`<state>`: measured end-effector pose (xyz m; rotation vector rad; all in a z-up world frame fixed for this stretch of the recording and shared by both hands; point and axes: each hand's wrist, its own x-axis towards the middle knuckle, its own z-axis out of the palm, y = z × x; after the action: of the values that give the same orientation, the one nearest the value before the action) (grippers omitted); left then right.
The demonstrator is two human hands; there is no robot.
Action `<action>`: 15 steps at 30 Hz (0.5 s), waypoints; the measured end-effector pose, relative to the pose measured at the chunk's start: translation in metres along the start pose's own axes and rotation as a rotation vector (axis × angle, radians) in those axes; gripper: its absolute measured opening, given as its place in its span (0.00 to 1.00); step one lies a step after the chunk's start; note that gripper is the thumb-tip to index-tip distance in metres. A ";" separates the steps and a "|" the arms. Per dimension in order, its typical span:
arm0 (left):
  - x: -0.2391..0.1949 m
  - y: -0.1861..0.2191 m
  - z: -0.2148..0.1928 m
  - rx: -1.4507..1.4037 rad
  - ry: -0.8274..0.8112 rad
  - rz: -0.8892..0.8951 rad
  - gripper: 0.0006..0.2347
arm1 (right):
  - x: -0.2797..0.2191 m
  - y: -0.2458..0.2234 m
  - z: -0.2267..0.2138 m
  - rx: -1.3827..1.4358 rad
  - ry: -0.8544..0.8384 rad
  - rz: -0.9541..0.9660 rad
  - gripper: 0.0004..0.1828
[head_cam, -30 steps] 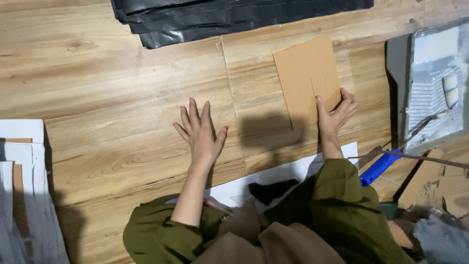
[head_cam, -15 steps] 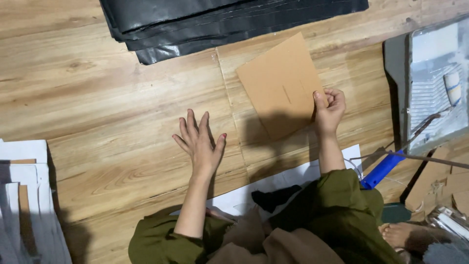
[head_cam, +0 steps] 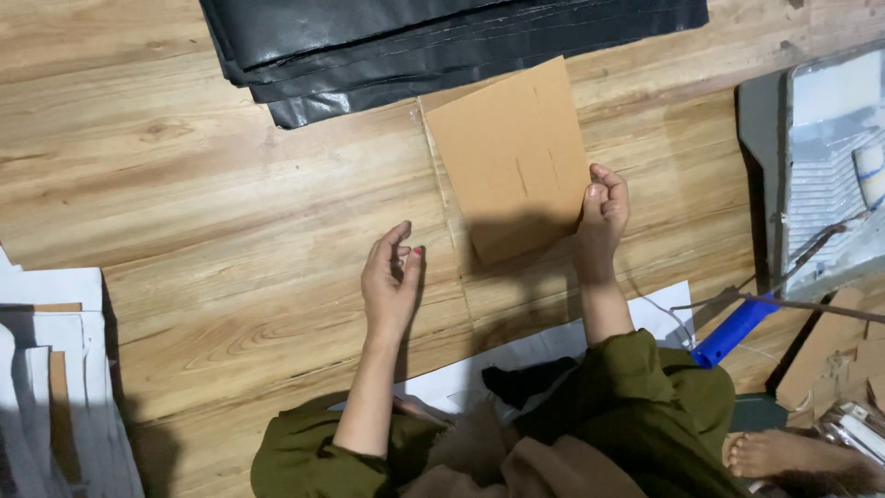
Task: The person assembles paper crafts by placing brown paper pieces onto white sheets and covering them with black sheets. They smooth the surfaces, flip the assemblies, and stack completed units. The person also gathers and stacks leftover brown paper strips.
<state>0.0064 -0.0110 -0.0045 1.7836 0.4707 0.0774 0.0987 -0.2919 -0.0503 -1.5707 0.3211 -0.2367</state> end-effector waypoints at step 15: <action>0.000 -0.021 0.010 -0.445 -0.084 -0.267 0.15 | -0.024 -0.024 0.020 -0.101 0.016 0.142 0.12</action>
<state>0.0030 -0.0158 -0.0273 1.2732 0.5769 -0.0756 0.0842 -0.2643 -0.0261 -1.6386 0.4607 -0.1243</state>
